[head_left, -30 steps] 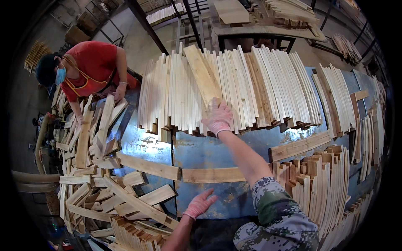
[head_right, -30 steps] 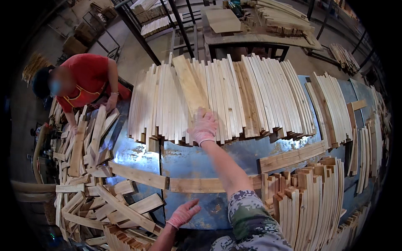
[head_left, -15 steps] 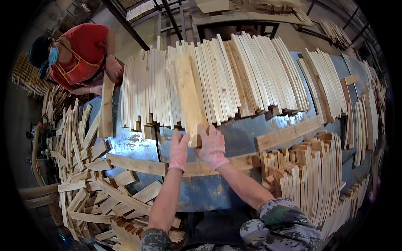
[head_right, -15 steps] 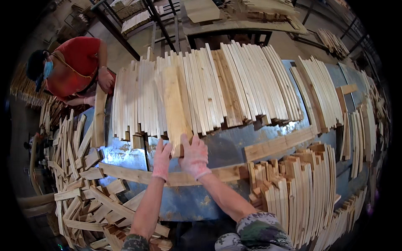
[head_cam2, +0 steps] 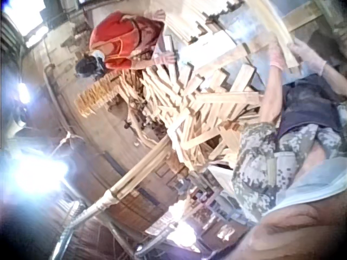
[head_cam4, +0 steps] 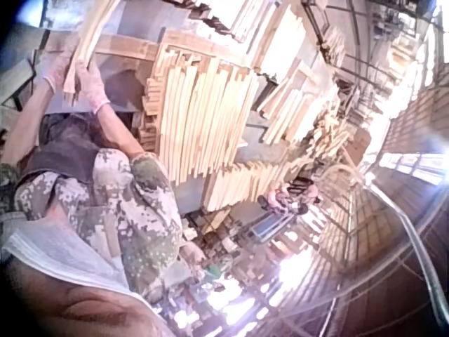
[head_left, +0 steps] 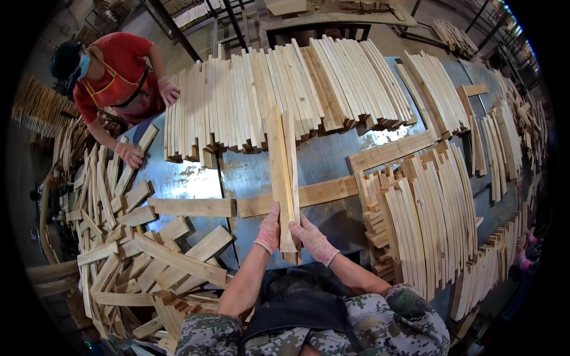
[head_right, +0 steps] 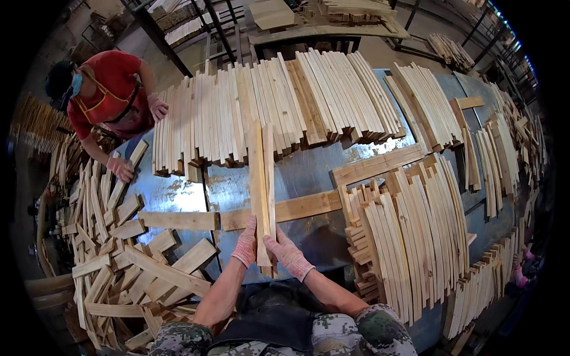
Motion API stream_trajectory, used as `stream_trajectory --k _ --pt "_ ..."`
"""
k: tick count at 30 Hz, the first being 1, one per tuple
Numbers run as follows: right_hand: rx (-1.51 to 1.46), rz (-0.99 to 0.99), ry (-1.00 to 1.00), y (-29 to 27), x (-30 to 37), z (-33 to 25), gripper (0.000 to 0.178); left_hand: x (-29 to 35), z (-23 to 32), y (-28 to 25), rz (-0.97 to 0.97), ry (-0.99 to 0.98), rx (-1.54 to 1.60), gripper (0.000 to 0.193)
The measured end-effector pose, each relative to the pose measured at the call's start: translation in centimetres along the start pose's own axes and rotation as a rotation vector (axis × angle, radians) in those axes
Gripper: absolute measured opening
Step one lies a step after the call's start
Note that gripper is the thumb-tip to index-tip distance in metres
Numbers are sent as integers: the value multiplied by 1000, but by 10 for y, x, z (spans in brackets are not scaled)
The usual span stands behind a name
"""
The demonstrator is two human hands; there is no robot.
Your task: The person repeatedly picks up stacks of light-colored wooden planks from a metal table, carries them to a conveyor belt, and places them onto the belt. The person then returns to the table to repeat the process. Other workers are visible in the background.
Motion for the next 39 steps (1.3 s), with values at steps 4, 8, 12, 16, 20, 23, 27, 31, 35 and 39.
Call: stream_trajectory --k 4,8,12,16,20,23,27,31,35,39 --pt "90 19 -16 19 16 19 77 33 -14 -6 -23 54 -39 74" --pt "81 31 -10 38 43 14 81 54 -16 -5 -28 164 -74 75" --pt "-1 -25 30 46 94 2 85 67 -27 -1 -134 322 2 72" --pt "-65 -65 -197 44 141 10 84 106 0 30 -372 512 -41 66" --pt "16 -43 -226 39 169 47 84 137 34 75 -325 606 -279 65" --pt "60 75 -201 26 188 74 80 135 11 82 -373 517 -305 63" --pt "-162 37 -191 -10 222 101 66 142 -28 87 -510 309 -57 62" --pt "-236 53 -153 -41 246 112 65 156 -53 104 -571 246 -41 69" --pt "-267 32 -207 -56 256 109 68 156 -63 120 -629 256 -37 78" --pt "-274 -23 -227 -71 253 111 75 151 -75 126 -648 185 -31 82"
Point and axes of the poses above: each hand's wrist, its own x-axis away from the middle knuckle, its own y-axis out of the palm, z = x × y, the point moved 4 cm from there along -x, towards the middle knuckle, and after that the axes turned 14 degrees about y, right-handed, at the moved point
